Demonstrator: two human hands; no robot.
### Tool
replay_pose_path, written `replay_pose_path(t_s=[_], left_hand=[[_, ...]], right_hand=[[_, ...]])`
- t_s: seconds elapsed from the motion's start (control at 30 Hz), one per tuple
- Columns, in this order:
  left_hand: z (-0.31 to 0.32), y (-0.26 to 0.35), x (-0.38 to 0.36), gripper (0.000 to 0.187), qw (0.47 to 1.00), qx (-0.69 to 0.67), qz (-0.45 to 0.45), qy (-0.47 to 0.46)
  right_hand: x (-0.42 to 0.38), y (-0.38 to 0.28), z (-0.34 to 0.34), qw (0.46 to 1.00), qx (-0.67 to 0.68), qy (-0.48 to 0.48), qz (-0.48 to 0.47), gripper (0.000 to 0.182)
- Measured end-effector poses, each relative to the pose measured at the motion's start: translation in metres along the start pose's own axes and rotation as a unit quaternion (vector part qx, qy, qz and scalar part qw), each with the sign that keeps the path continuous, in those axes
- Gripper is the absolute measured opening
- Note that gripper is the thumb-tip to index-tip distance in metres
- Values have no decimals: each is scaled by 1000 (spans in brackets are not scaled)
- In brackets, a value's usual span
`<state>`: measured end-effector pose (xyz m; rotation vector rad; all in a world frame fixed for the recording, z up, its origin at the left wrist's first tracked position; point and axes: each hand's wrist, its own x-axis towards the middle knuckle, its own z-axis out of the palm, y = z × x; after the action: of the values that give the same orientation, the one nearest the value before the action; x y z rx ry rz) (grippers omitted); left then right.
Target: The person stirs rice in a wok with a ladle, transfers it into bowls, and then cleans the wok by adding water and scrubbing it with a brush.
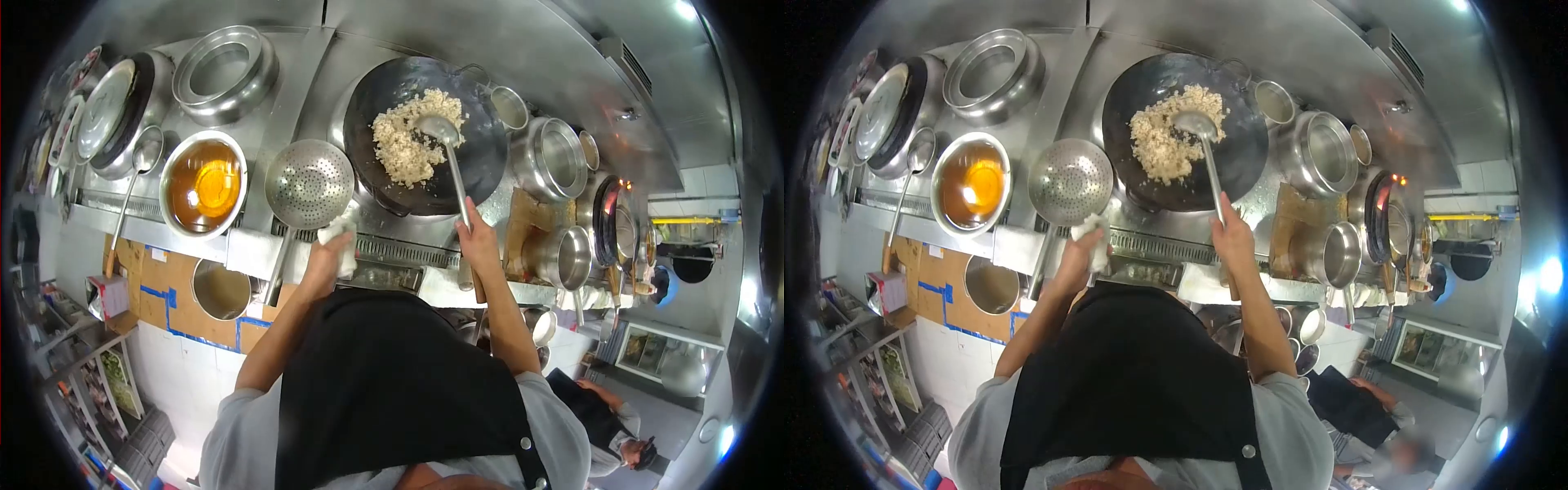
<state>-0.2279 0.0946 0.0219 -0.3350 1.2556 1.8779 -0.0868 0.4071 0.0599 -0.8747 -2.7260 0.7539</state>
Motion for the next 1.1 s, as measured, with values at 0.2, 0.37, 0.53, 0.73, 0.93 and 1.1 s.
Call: replay_pose_path(t_s=[0.2, 0.37, 0.53, 0.73, 0.93, 1.1], left_hand=[[-9, -11, -9, 25, 999, -18, 2, 46], [-36, -36, -26, 22, 994, -9, 8, 106], [-61, -50, -48, 19, 984, -48, 11, 174], [-79, -56, -56, 20, 979, -66, 19, 191], [-67, -26, -50, 23, 989, -29, 21, 141], [-56, -9, -20, 28, 997, -3, 4, 77]], right_hand=[[90, -55, 4, 987, -64, 10, -145, 22], [199, -100, 87, 950, -161, -148, -224, 16], [234, -104, 127, 912, -257, -224, -229, 18], [234, -112, 114, 911, -258, -225, -231, 24], [220, -97, 44, 948, 209, -238, 16, 22], [141, -77, -50, 863, 478, -130, 101, 22]])
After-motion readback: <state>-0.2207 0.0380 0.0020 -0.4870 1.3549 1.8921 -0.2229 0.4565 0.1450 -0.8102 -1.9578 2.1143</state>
